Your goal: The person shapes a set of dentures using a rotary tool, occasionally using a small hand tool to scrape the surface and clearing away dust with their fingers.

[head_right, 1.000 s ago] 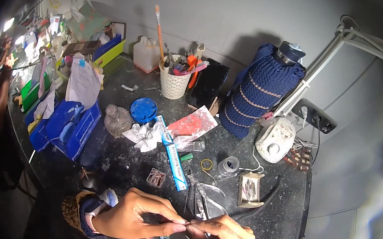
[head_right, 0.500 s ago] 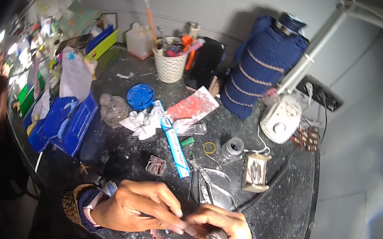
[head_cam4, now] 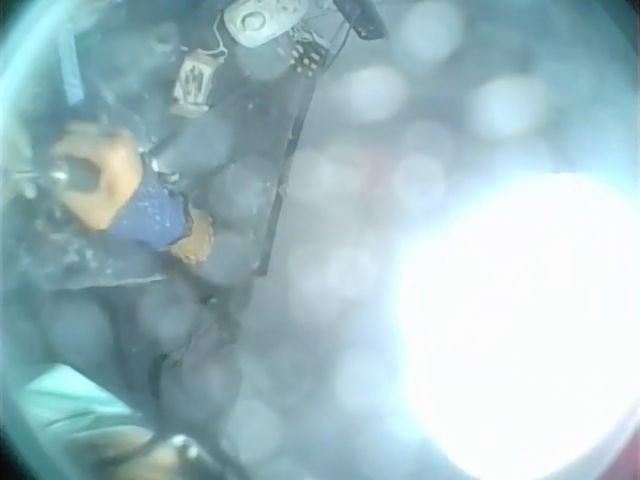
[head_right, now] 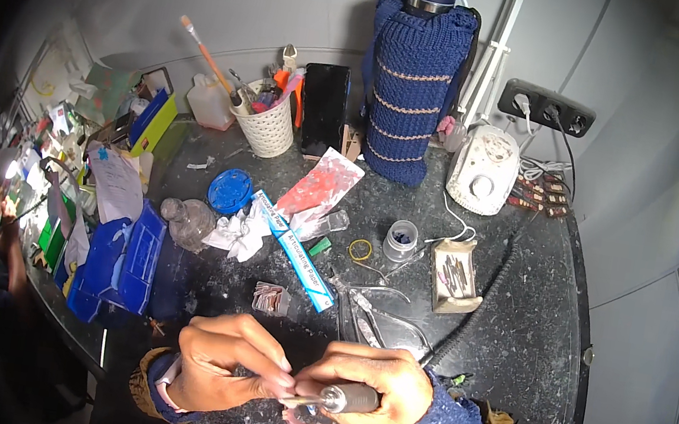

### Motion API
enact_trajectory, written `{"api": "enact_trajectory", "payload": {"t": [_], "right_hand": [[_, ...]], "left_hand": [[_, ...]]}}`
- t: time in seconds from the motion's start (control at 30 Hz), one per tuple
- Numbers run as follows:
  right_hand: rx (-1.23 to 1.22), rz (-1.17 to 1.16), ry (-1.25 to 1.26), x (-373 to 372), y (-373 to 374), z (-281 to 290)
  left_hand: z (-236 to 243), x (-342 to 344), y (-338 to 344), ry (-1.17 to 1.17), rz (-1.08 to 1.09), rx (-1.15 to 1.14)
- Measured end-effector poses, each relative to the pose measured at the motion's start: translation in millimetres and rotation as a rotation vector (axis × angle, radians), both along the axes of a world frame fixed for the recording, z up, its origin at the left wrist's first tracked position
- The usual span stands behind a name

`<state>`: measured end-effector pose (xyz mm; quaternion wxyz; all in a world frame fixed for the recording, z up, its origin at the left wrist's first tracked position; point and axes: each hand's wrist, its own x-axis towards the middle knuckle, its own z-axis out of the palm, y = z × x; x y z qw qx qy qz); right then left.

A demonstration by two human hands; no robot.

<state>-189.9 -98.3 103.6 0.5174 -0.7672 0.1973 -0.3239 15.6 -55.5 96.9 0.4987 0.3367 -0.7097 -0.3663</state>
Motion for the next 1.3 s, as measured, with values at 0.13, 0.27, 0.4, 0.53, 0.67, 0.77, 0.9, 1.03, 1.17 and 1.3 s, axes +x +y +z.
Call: {"api": "enact_trajectory", "payload": {"t": [0.13, 0.27, 0.4, 0.53, 0.67, 0.77, 0.9, 1.03, 1.17, 1.3], "right_hand": [[-0.05, -0.014, -0.022, 0.9, -2.6, 1.2], [-0.038, 0.004, -0.032, 0.1, -4.1, -2.4], [-0.086, -0.034, 0.02, -0.2, -3.2, 2.5], [-0.147, -0.089, 0.035, -1.7, -4.0, -0.5], [-0.16, -0.262, 0.196, 0.3, 4.6, -0.1], [-0.264, -0.295, 0.241, -5.5, 6.7, -4.2], [-0.314, -0.304, 0.208, 1.7, 22.2, 3.6], [-0.205, -0.31, 0.274, 3.9, 32.6, 18.3], [-0.212, -0.288, 0.274, 6.1, 32.6, 8.7], [-0.169, -0.261, 0.296, 5.5, 32.9, 7.7]], "left_hand": [[-9.2, 0.9, -1.4, 0.032, 0.046, 0.045], [-13.4, 1.0, -1.5, 0.091, 0.003, 0.096], [-5.2, 0.7, -1.4, 0.068, 0.007, 0.072], [1.0, -1.4, -4.0, -0.024, 0.033, 0.043], [-2.7, 5.0, 4.1, 0.101, 0.094, 0.208], [-11.7, 2.5, 0.5, 0.538, -0.117, 0.373], [-19.1, 2.3, 4.1, 0.674, -0.199, 0.388], [-16.7, -2.8, 7.1, 0.728, -0.151, 0.432], [-15.5, -1.9, 5.0, 0.709, -0.108, 0.455], [-14.3, -0.6, 5.4, 0.7, -0.101, 0.456]]}}
